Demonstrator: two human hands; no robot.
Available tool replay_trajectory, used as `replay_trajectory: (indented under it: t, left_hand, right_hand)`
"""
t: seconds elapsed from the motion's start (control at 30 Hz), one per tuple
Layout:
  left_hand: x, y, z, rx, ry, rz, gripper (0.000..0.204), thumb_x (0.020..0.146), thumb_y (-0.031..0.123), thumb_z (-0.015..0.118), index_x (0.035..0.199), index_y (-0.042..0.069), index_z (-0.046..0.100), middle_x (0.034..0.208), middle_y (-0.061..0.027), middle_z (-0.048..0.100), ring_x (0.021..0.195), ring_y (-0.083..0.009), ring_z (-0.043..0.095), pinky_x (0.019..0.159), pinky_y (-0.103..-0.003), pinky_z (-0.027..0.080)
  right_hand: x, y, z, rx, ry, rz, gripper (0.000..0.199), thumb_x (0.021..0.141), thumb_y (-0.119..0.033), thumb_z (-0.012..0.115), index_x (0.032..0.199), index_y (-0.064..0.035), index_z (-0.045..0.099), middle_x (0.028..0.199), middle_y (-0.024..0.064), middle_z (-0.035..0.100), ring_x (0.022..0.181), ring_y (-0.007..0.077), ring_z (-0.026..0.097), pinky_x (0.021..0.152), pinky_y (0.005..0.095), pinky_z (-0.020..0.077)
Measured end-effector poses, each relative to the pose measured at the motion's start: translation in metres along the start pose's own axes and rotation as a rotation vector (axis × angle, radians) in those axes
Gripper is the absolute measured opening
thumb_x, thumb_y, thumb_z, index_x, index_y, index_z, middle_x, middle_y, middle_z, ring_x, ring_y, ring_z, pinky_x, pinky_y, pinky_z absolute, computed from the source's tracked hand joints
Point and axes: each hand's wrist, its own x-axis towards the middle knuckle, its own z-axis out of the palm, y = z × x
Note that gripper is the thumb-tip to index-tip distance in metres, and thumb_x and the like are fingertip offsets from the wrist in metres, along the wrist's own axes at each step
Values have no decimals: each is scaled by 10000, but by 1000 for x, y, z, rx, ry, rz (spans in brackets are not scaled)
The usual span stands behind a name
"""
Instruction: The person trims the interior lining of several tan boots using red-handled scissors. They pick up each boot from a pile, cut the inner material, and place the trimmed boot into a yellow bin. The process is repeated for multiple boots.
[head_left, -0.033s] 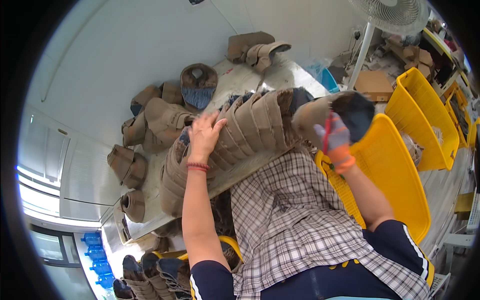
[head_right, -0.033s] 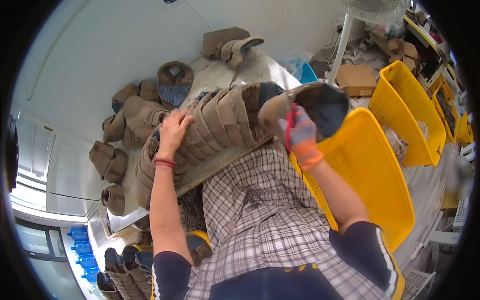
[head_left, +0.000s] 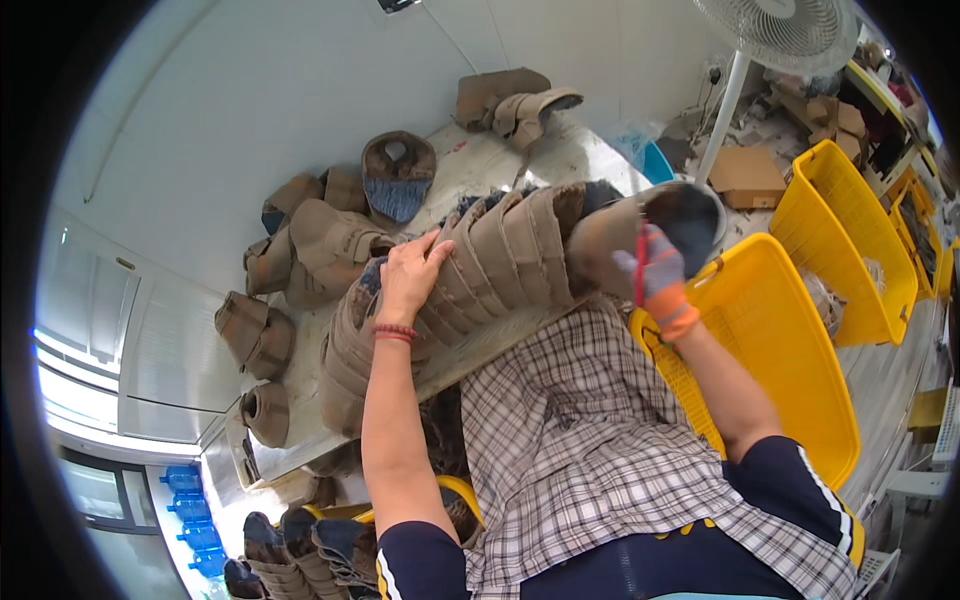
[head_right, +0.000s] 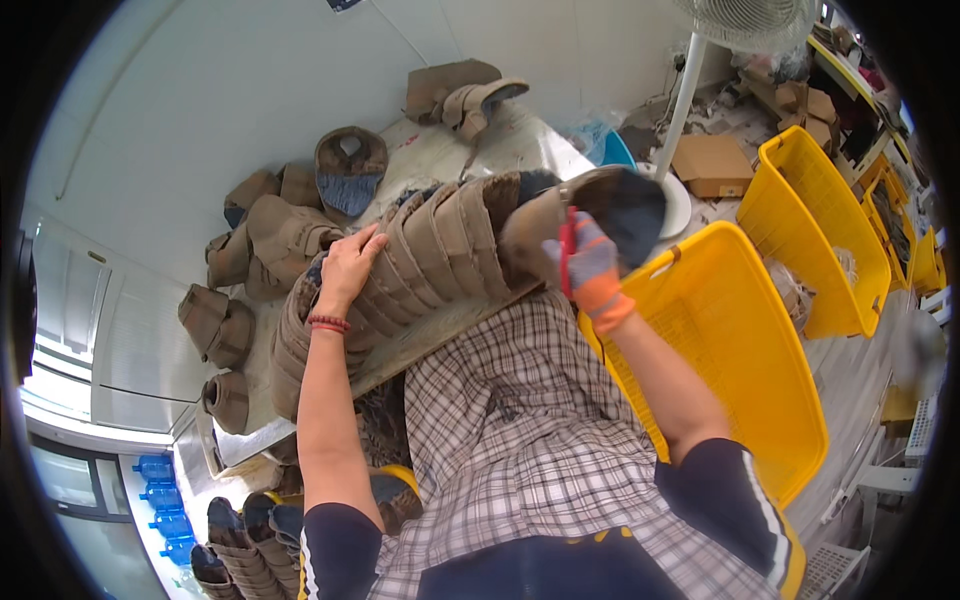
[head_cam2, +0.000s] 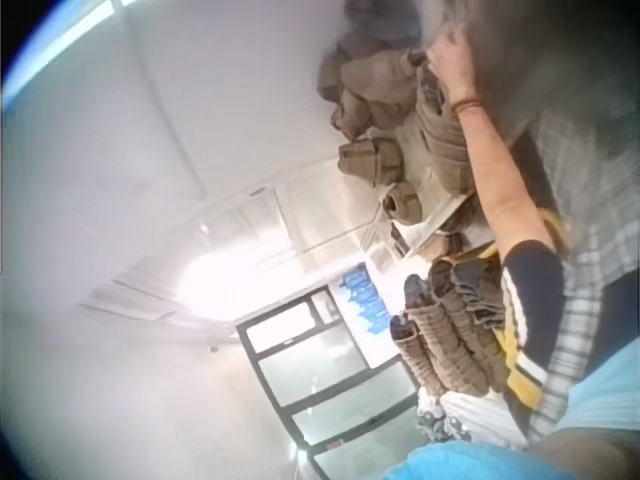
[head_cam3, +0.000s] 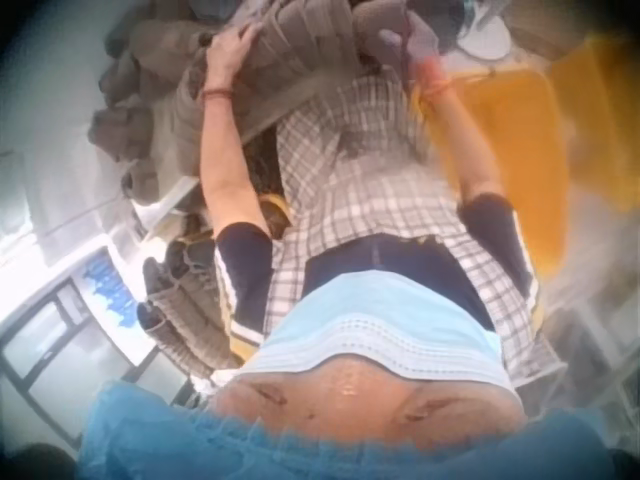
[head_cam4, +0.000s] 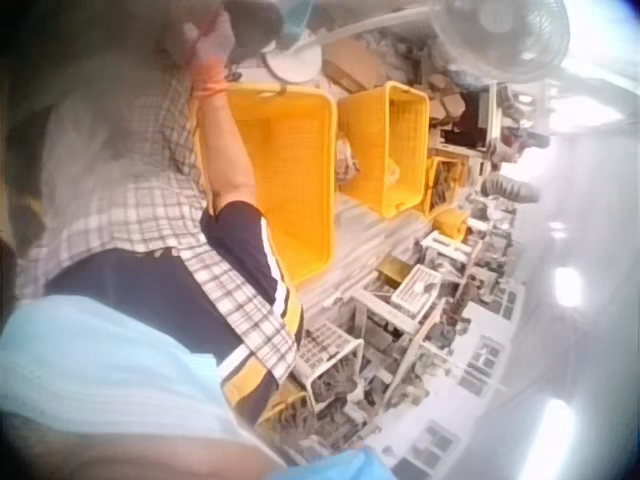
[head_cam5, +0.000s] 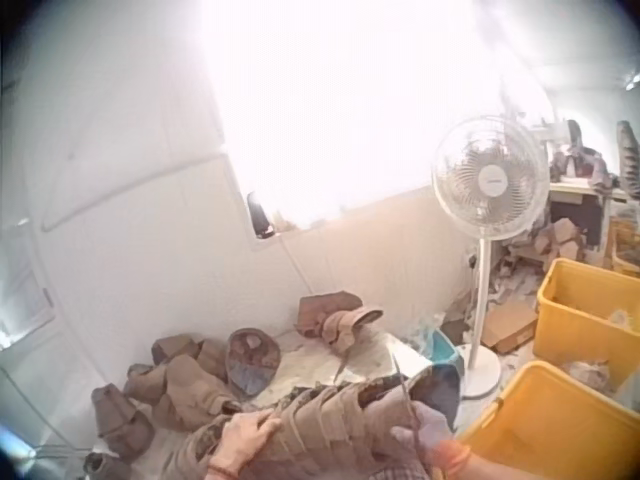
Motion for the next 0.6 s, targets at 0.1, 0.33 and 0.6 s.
replay_trajectory:
  t: [0.1,0.33,0.6]
  left_hand:
    - [0,9,-9,-31,-19,71,424,845,428,598,1135,123,654,1097,-131,648,1040,-301,598,877,-383,466]
    - [-33,22,-27,-11,154,77,478,809,474,625,1117,111,662,1053,-118,667,969,-310,613,864,-386,470]
    - [-120,-119,-167,415,975,11,136,769,49,574,904,36,594,914,-125,574,909,-318,544,772,-427,438]
  right_hand:
    - [39,-9,28,517,-286,46,433,765,-79,717,1155,23,563,1024,59,635,925,145,584,837,279,465]
    - [43,24,76,704,-229,64,302,856,-116,627,1119,20,570,1021,78,627,902,154,596,787,266,495]
    - [-10,54,-8,475,-140,105,516,949,-476,443,1221,-45,524,733,-73,468,601,33,381,546,178,297]
